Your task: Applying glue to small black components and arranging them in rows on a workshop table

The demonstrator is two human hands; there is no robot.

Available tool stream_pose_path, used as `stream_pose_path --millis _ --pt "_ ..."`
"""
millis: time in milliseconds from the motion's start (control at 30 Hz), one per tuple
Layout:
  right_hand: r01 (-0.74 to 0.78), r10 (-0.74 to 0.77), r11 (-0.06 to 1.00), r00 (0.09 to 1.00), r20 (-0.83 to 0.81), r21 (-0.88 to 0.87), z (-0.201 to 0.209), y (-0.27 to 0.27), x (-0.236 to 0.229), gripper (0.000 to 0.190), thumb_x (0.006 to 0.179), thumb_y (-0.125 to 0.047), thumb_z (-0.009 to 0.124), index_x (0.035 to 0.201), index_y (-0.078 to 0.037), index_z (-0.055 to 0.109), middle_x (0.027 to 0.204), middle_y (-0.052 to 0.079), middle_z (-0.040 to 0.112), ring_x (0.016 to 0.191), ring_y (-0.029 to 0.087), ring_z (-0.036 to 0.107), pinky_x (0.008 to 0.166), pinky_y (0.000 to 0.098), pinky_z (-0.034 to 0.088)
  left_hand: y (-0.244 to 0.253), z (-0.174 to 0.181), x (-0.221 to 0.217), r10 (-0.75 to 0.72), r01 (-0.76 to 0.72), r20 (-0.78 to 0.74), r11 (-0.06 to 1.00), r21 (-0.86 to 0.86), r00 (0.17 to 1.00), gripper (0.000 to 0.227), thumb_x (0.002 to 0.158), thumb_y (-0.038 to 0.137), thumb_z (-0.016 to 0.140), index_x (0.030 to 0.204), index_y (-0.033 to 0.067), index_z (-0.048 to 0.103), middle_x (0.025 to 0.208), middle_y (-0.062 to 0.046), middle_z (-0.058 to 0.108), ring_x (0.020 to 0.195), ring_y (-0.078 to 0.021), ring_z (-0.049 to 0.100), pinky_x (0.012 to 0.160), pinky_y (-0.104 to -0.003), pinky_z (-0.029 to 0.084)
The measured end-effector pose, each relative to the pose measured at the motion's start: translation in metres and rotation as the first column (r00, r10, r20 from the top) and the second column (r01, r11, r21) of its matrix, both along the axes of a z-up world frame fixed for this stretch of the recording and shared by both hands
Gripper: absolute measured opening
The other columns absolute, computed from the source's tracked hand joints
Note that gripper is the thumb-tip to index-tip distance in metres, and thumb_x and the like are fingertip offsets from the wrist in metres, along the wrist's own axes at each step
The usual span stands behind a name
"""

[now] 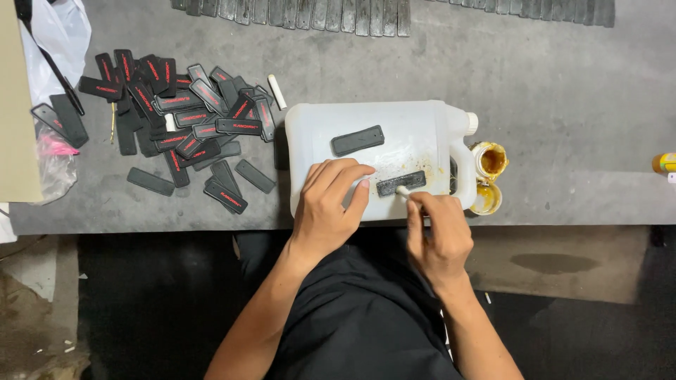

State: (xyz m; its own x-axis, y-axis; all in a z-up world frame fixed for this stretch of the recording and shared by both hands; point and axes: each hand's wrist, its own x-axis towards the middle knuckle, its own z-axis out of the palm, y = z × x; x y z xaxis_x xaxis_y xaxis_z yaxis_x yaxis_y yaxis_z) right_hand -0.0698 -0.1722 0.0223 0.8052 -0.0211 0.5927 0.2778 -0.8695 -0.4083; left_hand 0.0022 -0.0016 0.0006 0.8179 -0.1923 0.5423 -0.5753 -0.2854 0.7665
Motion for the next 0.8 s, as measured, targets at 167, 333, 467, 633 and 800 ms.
stream_pose_path --millis 167,333,467,633,800 --pt "0.059 -0.058 0.997 0.998 0.011 -0.04 0.002 -0.021 0.006 0.005 0.102 -0.001 0.07 0.102 0.002 0.073 0.074 0.012 0.064 0.065 0.029 0.063 0.065 0.0377 0.053 0.0 -0.003 -0.002 0.008 -0.008 0.001 1.0 0.003 1.0 0.014 0.097 0.006 0.063 0.107 0.0074 0.072 0.093 -0.008 0.066 0.084 -0.0302 0.067 0.078 -0.041 0.054" --pt "-0.001 0.0 1.0 1.0 -0.005 -0.016 0.001 -0.023 0.013 0.004 0.1 -0.002 0.071 0.102 0.0 0.074 0.072 0.009 0.063 0.063 0.028 0.062 0.065 0.0357 0.054 0.0 -0.003 -0.001 0.004 -0.004 -0.005 1.0 0.008 1.0 0.015 0.097 0.007 0.063 0.108 0.0078 0.072 0.093 -0.008 0.066 0.085 -0.0302 0.067 0.079 -0.041 0.054" --pt "-0.019 0.019 1.0 1.0 -0.014 -0.009 0.001 -0.024 0.017 0.005 0.102 -0.001 0.069 0.103 0.0 0.074 0.074 0.01 0.064 0.065 0.027 0.062 0.065 0.036 0.053 0.0 -0.001 -0.001 0.008 -0.008 -0.008 1.0 0.002 1.0 0.015 0.097 0.006 0.063 0.108 0.0074 0.072 0.093 -0.009 0.066 0.084 -0.0301 0.067 0.079 -0.041 0.054" --pt "0.024 -0.025 0.997 1.0 -0.004 -0.072 0.004 -0.034 0.021 0.004 0.103 0.001 0.069 0.104 0.002 0.073 0.075 0.012 0.064 0.066 0.028 0.062 0.066 0.0375 0.053 -0.001 -0.002 -0.002 0.025 -0.025 -0.015 1.0 0.007 1.0 0.014 0.098 0.006 0.062 0.108 0.0073 0.072 0.093 -0.008 0.066 0.085 -0.0302 0.068 0.079 -0.041 0.054" --pt "-0.024 0.025 1.0 0.998 -0.052 0.005 0.003 -0.035 0.018 0.005 0.102 -0.004 0.071 0.102 0.0 0.074 0.07 0.011 0.062 0.064 0.03 0.062 0.065 0.0383 0.053 -0.001 -0.002 -0.001 0.006 -0.006 -0.012 1.0 0.005 1.0 0.014 0.098 0.007 0.062 0.108 0.0072 0.072 0.093 -0.009 0.066 0.084 -0.0302 0.067 0.079 -0.041 0.054"
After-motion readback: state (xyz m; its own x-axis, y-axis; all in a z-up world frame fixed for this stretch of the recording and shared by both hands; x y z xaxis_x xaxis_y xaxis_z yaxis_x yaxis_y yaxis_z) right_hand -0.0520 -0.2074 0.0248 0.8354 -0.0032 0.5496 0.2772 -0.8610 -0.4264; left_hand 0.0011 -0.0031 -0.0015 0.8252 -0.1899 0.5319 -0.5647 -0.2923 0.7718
